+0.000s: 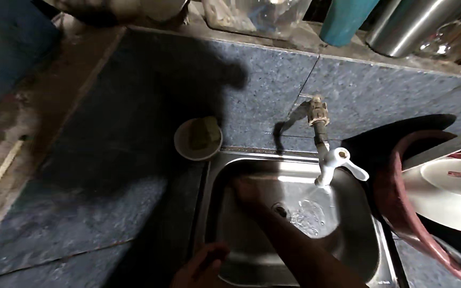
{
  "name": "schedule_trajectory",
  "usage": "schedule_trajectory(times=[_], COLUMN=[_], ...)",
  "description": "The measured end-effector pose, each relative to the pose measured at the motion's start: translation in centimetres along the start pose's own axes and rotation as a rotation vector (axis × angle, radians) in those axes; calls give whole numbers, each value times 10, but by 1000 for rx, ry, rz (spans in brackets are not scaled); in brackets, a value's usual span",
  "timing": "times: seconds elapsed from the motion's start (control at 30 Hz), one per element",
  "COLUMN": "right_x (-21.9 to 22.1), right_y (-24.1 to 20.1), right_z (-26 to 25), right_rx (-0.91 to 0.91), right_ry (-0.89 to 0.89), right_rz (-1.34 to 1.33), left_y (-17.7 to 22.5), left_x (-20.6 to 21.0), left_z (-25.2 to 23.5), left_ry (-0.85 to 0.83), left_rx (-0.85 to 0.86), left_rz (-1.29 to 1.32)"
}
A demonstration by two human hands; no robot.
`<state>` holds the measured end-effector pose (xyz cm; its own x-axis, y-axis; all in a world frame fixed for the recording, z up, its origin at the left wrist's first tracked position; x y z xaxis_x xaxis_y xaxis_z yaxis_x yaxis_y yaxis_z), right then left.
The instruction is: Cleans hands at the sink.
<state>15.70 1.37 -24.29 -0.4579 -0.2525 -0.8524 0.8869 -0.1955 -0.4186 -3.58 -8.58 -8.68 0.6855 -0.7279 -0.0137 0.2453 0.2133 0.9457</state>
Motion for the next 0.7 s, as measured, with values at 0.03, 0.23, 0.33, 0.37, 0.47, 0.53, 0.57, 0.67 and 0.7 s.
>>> schedule_trajectory(times=[0.03, 0.23, 0.33, 0.37, 0.47, 0.53, 0.57, 0.67, 0.7], right_x=[8, -18, -48, -45, -13, 9, 18, 42, 44], right_y=[-15, 3, 28, 22, -15, -34, -42, -56, -50], right_z=[3, 39, 18, 7, -8, 1, 11, 47, 56], right_rx=[-97, -206, 22, 13, -75, -142, -191, -383, -412], right_ry=[-43, -180, 113, 143, 73, -13, -88, -271, -269], right_rz=[-4, -367, -839, -864, -628, -519, -442, -206, -160], left_y=[1, -1, -5, -4, -2, -2, -3, -3, 0], left_x=[0, -8, -12, -12, -11, -8, -5, 0, 1], left_z=[0, 5, 8, 8, 10, 9, 10, 9, 8], left_ry=[5, 39, 63, 70, 59, 38, 31, 30, 26], left_rx=[2, 22, 22, 32, 82, 108, 112, 99, 97], left_rz=[-13, 14, 11, 0, -21, 17, 59, 124, 94])
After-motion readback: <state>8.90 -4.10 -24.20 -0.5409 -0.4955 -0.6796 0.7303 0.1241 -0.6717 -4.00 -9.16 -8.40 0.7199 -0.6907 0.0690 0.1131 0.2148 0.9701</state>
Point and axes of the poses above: each hand's wrist, its own z-axis away from the middle knuckle, its own x-axis out of the palm, y = z × x, the point moved 9 cm from there along -z, towards the middle knuckle, and after that the axes turned 6 degrees about -y, right-handed, at the moved point
